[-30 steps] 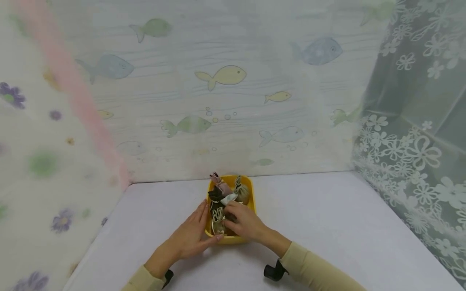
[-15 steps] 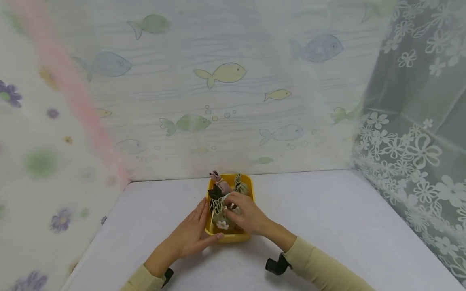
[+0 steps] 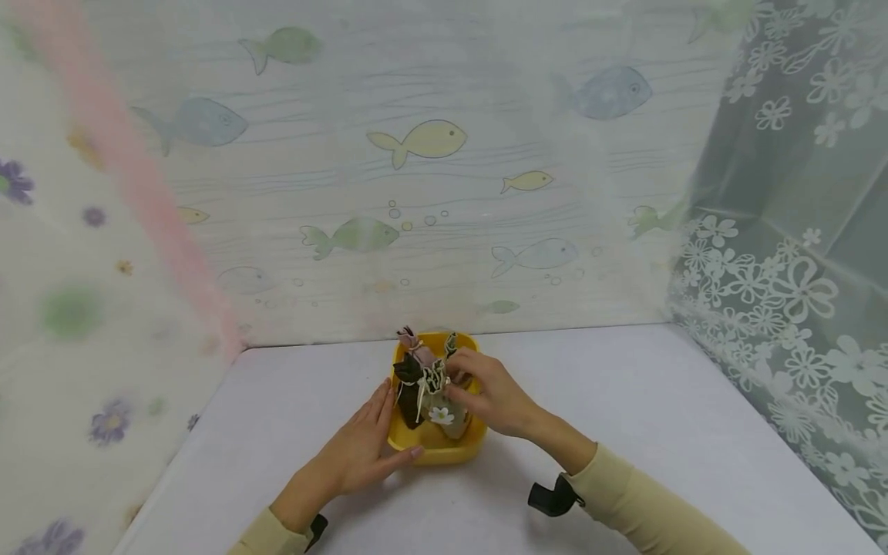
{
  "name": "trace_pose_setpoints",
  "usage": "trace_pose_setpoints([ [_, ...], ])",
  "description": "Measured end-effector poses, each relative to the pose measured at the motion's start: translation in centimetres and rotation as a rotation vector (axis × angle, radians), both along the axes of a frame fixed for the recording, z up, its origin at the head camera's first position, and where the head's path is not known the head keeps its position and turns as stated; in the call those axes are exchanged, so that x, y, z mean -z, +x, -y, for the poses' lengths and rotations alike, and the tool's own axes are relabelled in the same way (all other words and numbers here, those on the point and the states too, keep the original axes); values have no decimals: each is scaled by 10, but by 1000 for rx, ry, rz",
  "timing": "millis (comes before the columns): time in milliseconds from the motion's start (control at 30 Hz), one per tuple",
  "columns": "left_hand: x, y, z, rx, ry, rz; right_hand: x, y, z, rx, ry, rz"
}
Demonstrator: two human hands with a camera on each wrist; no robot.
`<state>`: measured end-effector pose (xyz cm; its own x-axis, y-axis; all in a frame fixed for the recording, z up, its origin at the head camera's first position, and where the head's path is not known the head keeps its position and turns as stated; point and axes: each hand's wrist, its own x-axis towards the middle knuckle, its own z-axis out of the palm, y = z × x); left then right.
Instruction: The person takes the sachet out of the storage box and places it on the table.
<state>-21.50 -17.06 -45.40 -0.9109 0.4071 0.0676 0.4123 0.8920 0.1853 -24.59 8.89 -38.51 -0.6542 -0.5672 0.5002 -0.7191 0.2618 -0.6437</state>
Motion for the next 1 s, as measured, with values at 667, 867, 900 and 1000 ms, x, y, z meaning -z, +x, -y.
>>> trace_pose_setpoints([
  [667, -2, 2, 0, 6, -2, 8, -4, -4, -40, 79, 14, -5],
  [867, 0, 1, 0, 1, 2, -8, -4, -10, -55, 130, 25, -23],
  [900, 1, 0, 1, 0, 2, -8, -4, -11, -57, 136, 24, -29],
  [1000, 2, -1, 1, -6, -4, 0, -3, -13, -64, 150, 23, -44],
])
